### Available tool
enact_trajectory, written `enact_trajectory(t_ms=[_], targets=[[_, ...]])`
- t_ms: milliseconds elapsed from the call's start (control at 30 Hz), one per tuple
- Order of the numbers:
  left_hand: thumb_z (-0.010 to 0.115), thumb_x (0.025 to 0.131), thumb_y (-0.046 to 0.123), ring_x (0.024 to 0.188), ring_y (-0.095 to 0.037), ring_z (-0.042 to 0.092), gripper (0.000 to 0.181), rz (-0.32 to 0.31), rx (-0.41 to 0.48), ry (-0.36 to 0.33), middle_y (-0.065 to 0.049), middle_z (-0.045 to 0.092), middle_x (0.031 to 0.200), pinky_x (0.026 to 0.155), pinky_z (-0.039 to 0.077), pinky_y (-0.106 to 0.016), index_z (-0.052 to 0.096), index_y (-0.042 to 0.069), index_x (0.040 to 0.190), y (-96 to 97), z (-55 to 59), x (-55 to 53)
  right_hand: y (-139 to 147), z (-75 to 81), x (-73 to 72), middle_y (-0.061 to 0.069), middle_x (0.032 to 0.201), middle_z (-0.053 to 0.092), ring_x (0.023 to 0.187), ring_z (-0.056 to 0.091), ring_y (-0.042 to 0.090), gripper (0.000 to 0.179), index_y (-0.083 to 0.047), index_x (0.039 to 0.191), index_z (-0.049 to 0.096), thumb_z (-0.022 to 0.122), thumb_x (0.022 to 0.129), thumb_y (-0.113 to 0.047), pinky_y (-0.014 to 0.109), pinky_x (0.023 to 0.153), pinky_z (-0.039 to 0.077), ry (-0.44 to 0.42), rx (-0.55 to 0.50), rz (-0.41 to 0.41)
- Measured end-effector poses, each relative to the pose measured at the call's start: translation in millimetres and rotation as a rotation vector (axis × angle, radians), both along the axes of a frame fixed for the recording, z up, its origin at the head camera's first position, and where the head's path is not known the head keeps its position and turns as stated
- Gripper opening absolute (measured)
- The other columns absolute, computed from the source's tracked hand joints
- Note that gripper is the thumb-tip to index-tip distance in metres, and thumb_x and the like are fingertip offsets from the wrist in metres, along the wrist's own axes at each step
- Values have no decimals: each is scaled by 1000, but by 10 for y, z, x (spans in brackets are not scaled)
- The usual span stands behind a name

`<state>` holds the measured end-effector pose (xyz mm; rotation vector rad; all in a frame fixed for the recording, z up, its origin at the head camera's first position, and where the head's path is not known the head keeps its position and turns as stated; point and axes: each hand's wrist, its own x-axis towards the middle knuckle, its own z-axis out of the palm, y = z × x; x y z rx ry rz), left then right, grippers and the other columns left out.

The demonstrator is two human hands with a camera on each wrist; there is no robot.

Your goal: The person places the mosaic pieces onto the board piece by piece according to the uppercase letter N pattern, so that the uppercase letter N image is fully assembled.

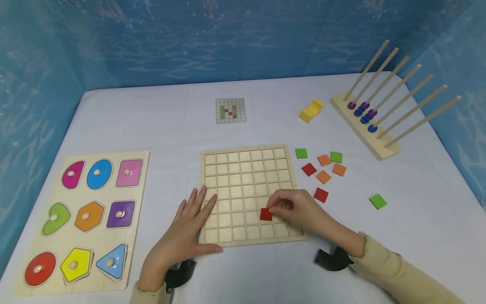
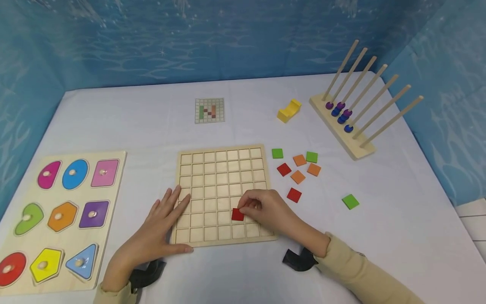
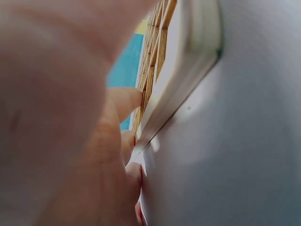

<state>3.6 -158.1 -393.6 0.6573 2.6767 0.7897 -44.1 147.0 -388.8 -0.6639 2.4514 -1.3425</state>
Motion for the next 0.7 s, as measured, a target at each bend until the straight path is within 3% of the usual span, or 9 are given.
enact_trajectory(t_ms=[433,600,700], targets=[[77,66,55,139,-28,-10,113,-3,-4,13,-10,-4,155,107,-2,-52,16,11,151,-6,-2,1,-27,-7,18,-14,81,60,69,51,6,16,-17,88,72,73,80,-3,22,58,45,154,4,86],[77,66,55,139,-28,-9,113,-1,7,14,-10,-4,155,107,-1,-52,17,11,151,-4,-10,-1,6,42,-9,-12,86,63,74,53,6,16,-14,92,73,73,80,-3,22,62,47,151,5,85],[78,65,55,139,-27,-9,114,0,5,14,-9,-4,155,107,-1,-52,17,12,151,0,-21,4,103,123,-54,-10,87,64,75,55,7,18,-13,94,72,73,80,-3,23,64,48,137,24,42]])
